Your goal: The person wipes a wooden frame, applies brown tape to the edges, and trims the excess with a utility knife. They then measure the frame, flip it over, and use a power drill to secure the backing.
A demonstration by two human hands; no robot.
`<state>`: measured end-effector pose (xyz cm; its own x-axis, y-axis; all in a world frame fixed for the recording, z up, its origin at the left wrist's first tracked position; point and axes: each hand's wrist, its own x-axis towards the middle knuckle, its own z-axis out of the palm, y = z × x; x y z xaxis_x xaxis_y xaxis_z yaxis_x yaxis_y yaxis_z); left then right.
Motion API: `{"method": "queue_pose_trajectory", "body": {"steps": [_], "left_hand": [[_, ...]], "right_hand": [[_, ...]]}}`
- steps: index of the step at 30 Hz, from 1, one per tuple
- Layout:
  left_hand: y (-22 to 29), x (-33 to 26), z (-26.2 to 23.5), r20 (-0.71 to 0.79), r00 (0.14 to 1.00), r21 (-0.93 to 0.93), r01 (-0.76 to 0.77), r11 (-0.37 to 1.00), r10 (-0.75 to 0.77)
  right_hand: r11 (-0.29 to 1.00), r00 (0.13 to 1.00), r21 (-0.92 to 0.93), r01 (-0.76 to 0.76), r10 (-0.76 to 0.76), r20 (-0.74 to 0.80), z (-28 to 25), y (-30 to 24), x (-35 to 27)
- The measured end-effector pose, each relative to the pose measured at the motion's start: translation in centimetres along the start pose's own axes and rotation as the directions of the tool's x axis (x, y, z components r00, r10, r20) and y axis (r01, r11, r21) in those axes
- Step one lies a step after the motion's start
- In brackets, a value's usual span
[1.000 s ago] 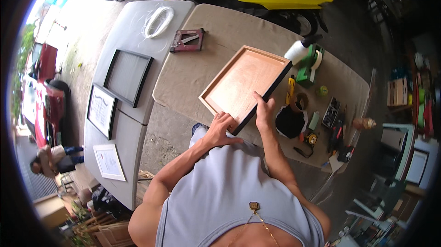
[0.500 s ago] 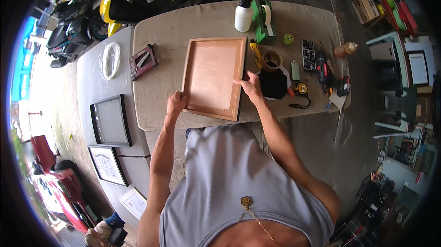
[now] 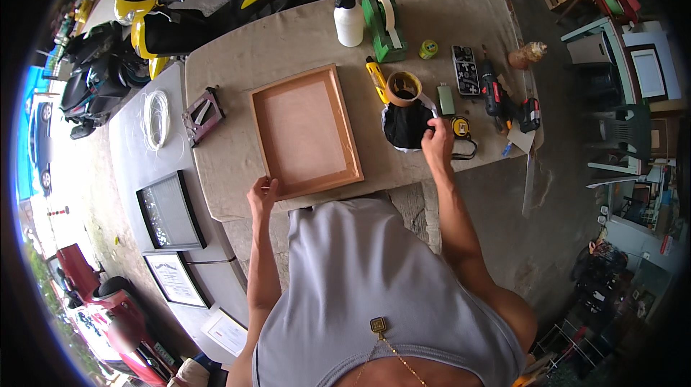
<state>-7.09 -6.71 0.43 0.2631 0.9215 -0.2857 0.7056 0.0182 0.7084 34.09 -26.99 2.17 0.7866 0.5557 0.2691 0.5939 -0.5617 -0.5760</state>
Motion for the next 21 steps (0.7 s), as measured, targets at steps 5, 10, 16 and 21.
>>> {"method": "queue_pose_trajectory", "body": {"steps": [5,10,16,21], "left_hand": [[-1.8,-0.4,-0.1,0.001,1.0,-0.026,-0.018,0.999,0.018],[-0.5,-1.2,0.6,-0.117,0.99,0.092,-0.068,0.993,0.079],[-3.5,-2.4,1.4,-0.192,0.981,-0.091,-0.039,0.995,0.021],[-0.2,-4.0,2.3,-0.327,0.945,0.057,0.023,0.998,-0.004]], "right_hand": [[0.951,0.97,-0.278,0.132,-0.066,0.234,-0.2,4.4,-0.2],[0.937,0.867,-0.346,-0.045,0.209,0.452,-1.2,2.8,1.0],[0.949,0.755,-0.225,-0.219,0.311,0.578,-4.5,5.7,-0.4],[0.845,0.538,-0.258,-0.469,0.504,0.675,-9.9,4.8,0.7]]}}
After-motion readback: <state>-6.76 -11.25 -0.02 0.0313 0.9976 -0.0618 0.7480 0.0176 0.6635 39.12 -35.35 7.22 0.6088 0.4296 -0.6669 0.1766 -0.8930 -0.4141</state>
